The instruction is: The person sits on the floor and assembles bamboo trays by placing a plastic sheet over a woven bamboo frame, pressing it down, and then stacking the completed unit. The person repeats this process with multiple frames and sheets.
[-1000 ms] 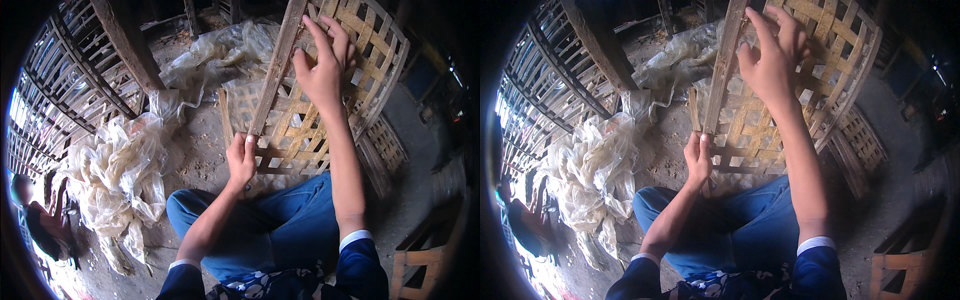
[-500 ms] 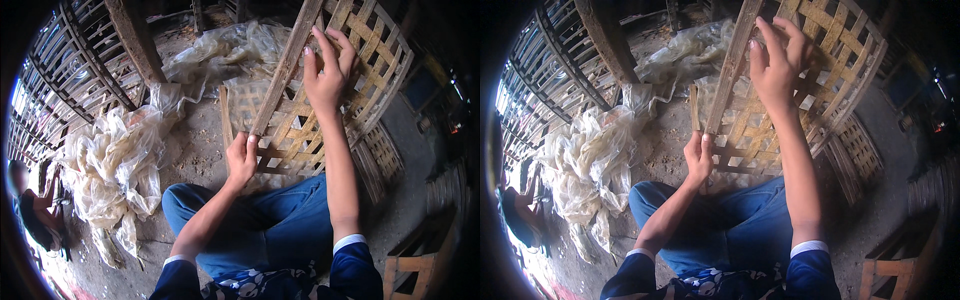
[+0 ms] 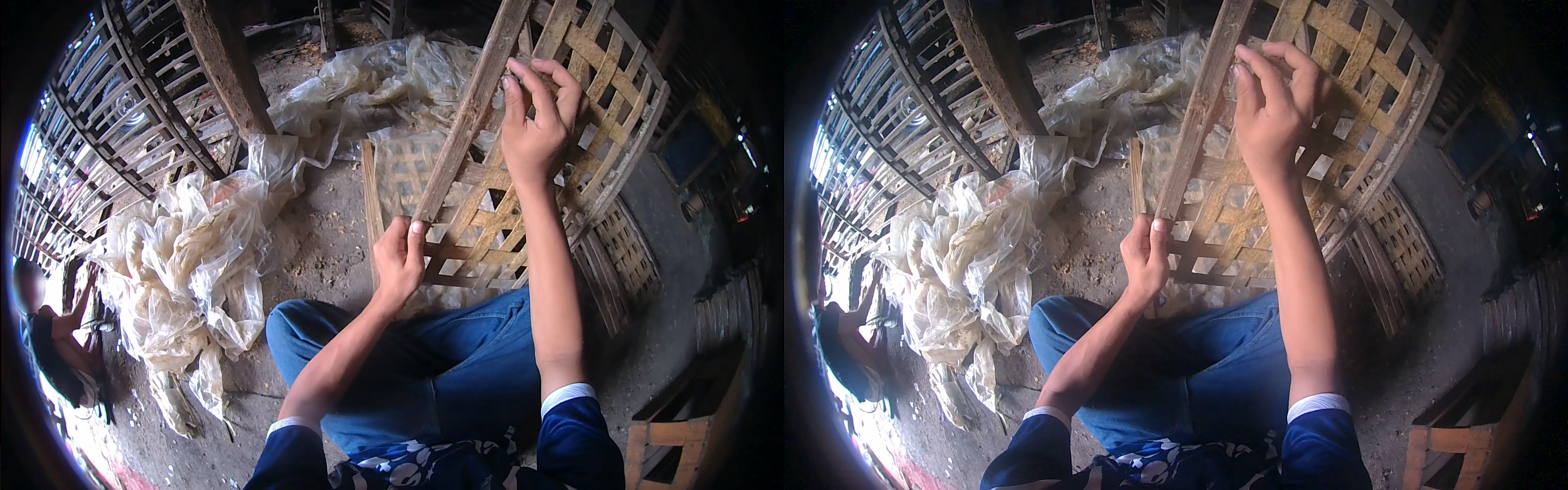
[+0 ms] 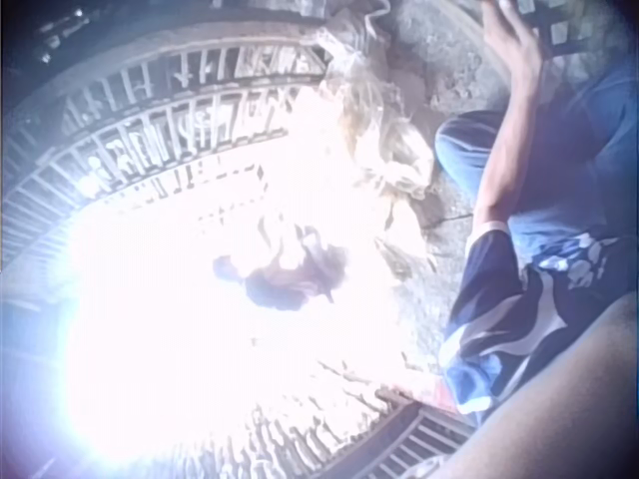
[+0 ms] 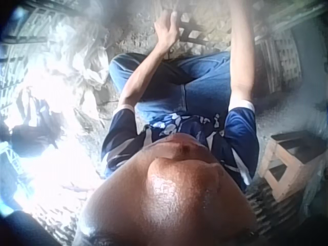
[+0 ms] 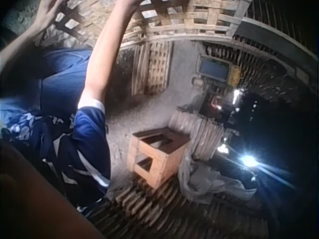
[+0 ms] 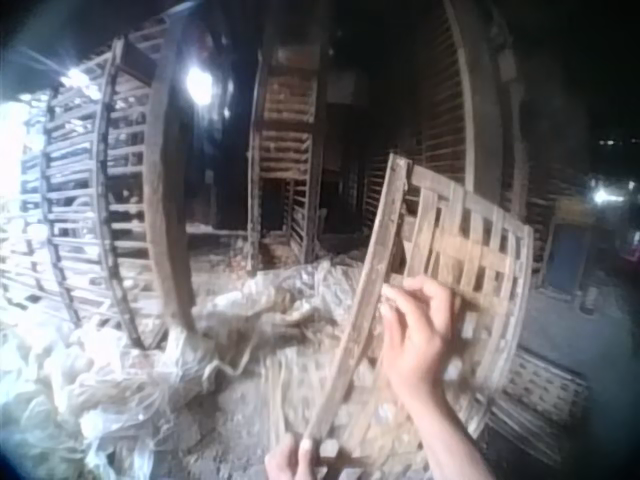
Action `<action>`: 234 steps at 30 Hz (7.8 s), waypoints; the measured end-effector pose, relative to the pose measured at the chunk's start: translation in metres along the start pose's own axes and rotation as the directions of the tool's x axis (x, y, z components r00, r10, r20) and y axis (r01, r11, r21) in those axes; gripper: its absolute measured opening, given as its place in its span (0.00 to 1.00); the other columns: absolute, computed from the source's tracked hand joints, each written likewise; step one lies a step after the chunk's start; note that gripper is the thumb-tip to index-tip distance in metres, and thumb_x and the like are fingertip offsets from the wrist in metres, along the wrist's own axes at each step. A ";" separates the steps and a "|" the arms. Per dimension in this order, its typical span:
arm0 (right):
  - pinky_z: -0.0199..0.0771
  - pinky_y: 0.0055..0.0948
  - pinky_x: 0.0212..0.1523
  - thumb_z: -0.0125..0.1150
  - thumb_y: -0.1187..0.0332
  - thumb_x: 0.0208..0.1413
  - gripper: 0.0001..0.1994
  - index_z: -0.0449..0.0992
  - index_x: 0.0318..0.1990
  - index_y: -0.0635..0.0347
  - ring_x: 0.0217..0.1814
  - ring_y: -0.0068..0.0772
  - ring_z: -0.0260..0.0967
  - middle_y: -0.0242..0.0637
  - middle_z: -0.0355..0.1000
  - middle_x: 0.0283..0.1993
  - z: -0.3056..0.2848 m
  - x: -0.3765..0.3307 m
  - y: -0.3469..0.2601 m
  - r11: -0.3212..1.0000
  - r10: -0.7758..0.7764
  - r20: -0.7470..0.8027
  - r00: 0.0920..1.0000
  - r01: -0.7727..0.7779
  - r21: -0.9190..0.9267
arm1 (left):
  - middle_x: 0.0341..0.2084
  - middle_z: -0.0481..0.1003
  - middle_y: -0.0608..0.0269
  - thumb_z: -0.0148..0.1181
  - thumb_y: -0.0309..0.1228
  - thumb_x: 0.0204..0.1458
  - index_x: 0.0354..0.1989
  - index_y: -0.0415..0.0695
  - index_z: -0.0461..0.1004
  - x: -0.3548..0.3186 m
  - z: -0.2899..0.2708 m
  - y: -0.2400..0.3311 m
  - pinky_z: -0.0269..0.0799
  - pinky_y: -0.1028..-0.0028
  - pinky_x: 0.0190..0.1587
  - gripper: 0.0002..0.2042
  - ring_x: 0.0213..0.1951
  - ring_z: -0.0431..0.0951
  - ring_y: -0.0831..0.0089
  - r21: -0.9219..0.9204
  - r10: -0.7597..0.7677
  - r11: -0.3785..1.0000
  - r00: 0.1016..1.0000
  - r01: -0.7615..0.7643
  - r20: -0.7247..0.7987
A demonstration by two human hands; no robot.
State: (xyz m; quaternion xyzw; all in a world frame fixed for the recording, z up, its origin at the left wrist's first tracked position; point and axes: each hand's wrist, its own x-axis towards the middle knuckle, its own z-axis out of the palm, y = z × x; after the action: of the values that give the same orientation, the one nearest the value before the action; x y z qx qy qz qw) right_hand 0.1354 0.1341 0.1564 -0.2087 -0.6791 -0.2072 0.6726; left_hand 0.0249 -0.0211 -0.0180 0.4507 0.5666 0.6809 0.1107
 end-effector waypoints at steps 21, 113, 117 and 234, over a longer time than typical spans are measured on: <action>0.55 0.39 0.54 0.64 0.69 0.55 0.06 0.77 0.40 0.50 0.50 0.39 0.60 0.31 0.68 0.50 0.003 -0.003 -0.006 0.998 0.062 0.011 0.998 -0.062 0.011 | 0.16 0.67 0.63 0.53 0.37 0.65 0.29 0.38 0.70 0.002 -0.001 0.000 0.62 0.73 0.24 0.15 0.21 0.64 0.79 -0.001 -0.008 1.000 1.000 0.008 0.018; 0.76 0.23 0.41 0.64 0.77 0.58 0.11 0.80 0.48 0.65 0.41 0.24 0.78 0.40 0.81 0.41 -0.086 -0.127 -0.012 0.664 0.723 0.042 0.690 -0.710 0.236 | 0.18 0.71 0.55 0.55 0.40 0.63 0.31 0.36 0.73 -0.020 0.013 -0.011 0.66 0.69 0.27 0.17 0.22 0.70 0.68 0.214 0.021 0.972 0.941 -0.098 0.337; 0.78 0.25 0.37 0.67 0.78 0.54 0.12 0.81 0.47 0.62 0.36 0.29 0.80 0.38 0.81 0.37 -0.092 -0.128 0.005 0.909 0.410 0.061 0.910 -0.413 0.055 | 0.18 0.70 0.60 0.54 0.39 0.64 0.30 0.35 0.72 -0.021 0.013 -0.013 0.65 0.71 0.27 0.17 0.23 0.67 0.76 0.221 0.001 0.972 0.942 -0.079 0.335; 0.71 0.21 0.47 0.67 0.74 0.57 0.15 0.71 0.49 0.64 0.45 0.19 0.71 0.34 0.75 0.46 -0.222 -0.300 0.160 0.255 0.855 0.407 0.322 -0.943 0.213 | 0.17 0.68 0.70 0.58 0.36 0.63 0.31 0.37 0.75 -0.019 0.022 -0.029 0.60 0.78 0.23 0.14 0.22 0.64 0.84 0.077 -0.076 0.995 0.974 0.061 0.215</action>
State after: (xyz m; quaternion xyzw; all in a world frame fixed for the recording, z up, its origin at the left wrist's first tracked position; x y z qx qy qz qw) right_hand 0.4111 0.1404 -0.1413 -0.4320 -0.5279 0.3880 0.6198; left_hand 0.0410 -0.0093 -0.0534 0.5063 0.5897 0.6030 0.1798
